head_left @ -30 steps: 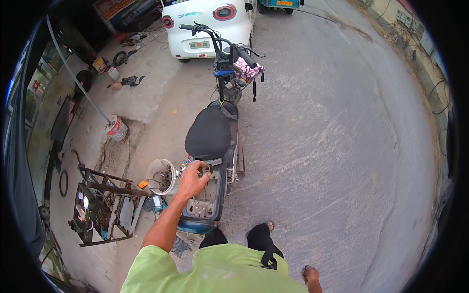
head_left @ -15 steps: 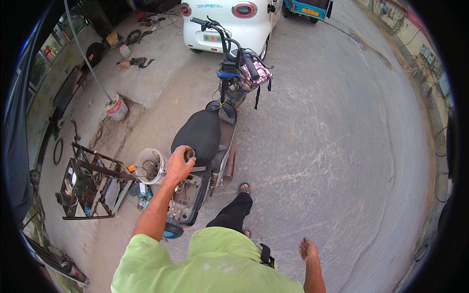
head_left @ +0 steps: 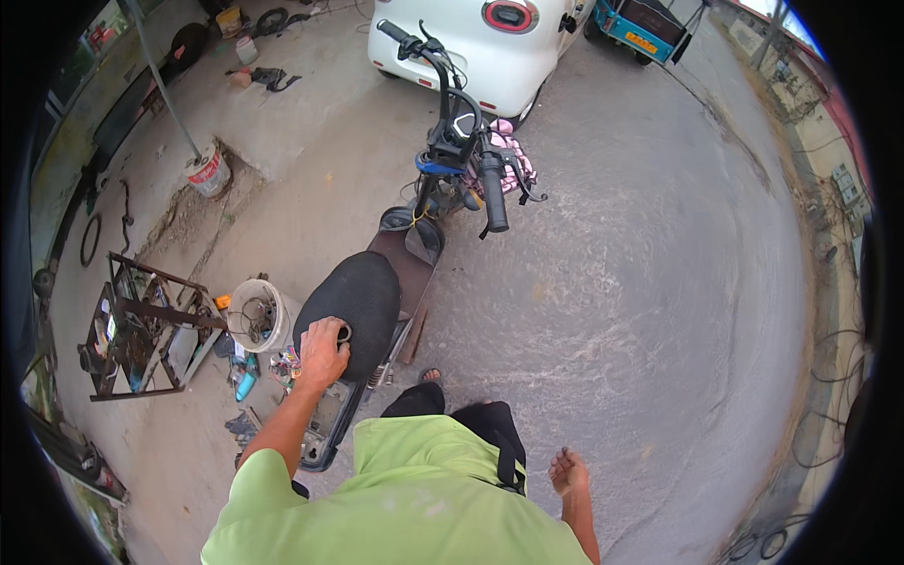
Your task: The person repairs an electric scooter by connecting and testing wires using a multimeter. They strip wire ends, twist them together, and wrap connections with electrical tape. The person then moves to the handlebar area to continue working on the wiring.
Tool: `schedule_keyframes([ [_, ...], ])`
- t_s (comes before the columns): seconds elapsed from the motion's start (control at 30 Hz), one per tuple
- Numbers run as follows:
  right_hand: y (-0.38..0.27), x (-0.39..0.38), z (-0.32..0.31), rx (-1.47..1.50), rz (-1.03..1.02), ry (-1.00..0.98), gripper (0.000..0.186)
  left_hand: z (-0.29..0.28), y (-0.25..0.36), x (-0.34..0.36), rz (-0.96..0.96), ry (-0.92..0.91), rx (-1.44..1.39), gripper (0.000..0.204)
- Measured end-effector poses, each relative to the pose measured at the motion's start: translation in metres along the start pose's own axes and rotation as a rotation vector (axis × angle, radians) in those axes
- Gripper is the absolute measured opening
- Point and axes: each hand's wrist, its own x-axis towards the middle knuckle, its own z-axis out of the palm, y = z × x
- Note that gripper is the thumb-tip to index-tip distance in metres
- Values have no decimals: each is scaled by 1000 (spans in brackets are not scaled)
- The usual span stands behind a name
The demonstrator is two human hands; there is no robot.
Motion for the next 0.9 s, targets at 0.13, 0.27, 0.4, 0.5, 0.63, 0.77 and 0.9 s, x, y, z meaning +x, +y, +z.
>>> schedule_keyframes([
  [0.13, -42, 38, 9, -99, 107, 29, 22, -10, 15, 12, -92, -47, -33, 49],
  [0.27, -126, 106, 54, -239, 123, -75, 22, -16, 27, 25, -207, 114, -97, 54],
  [0.4, -241, 174, 163, -553, -43, -209, 23, -16, 58, 41, -568, 348, -262, 38],
  [0.5, -305, 180, 295, -774, -236, -307, 32, 4, 94, 49, -640, 379, -493, 32],
  [0.63, -338, 167, 467, -1088, -370, -569, 35, 24, 153, 56, -666, 251, -633, 22],
  [0.77, -323, 165, 592, -1249, -335, -674, 35, 53, 181, 58, -662, 108, -694, 22],
  [0.9, -285, 213, 644, -1105, -74, -831, 37, 71, 183, 83, -670, 23, -751, 22],
])
